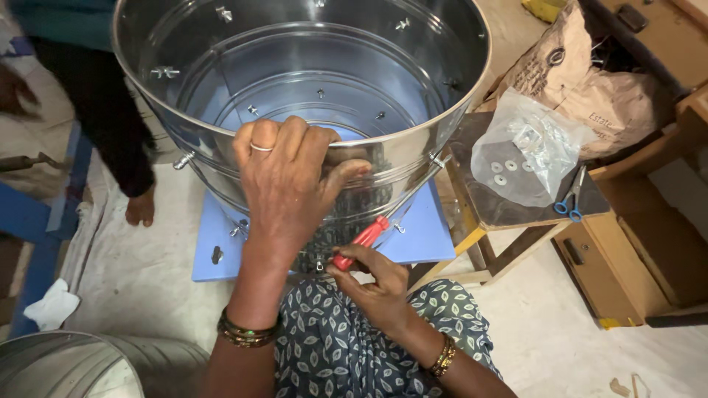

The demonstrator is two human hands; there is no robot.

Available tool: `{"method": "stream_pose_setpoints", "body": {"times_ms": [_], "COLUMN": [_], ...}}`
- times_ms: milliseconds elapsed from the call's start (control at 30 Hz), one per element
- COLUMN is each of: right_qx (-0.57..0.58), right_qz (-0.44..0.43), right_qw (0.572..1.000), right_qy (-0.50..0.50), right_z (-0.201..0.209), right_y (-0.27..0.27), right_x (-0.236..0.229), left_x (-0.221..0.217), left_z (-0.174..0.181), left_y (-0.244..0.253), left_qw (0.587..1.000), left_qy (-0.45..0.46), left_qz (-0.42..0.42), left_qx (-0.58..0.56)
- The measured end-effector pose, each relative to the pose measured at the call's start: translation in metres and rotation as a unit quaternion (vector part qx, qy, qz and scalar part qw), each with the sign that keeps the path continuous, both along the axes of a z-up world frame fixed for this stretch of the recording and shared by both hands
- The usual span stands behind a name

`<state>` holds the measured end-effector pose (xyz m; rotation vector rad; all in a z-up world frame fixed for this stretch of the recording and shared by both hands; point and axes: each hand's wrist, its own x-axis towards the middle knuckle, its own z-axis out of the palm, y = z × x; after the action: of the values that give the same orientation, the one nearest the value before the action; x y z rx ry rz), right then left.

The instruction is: The person uses a red screwdriver to tighten bolts on the exterior of a large stainless steel container. They rotate the container to access different bolts and secure the metal bands around the body.

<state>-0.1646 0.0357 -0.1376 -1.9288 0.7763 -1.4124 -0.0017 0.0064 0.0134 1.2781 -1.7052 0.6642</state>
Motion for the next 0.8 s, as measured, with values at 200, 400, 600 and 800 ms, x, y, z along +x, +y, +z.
{"method": "stream_pose_setpoints", "body": {"times_ms": [200,400,600,800], "right_qx": [0.005,-0.102,-0.237,-0.300], "right_qz": [-0.012,-0.113,-0.273,-0.260], "right_qw": [0.999,0.987,0.932,0.917], "right_qy": [-0.035,0.057,0.028,0.032], "right_z": [0.051,0.098,0.158,0.177], "right_y": [-0.010,-0.025,-0.079,-0.146], "right_x": [-0.003,-0.015,-0.065,-0.091], "left_x": [0.004,0.003,0.003,0.005], "left_z": [0.002,0.004,0.004,-0.001], "left_y": [0.002,0.004,0.007,0.004], "left_qw": [1.000,1.000,0.999,0.999], "left_qy": [-0.011,-0.022,-0.014,-0.024], "left_qz": [-0.004,0.004,-0.003,0.005], "left_qx": [0.028,0.019,0.036,0.026]}}
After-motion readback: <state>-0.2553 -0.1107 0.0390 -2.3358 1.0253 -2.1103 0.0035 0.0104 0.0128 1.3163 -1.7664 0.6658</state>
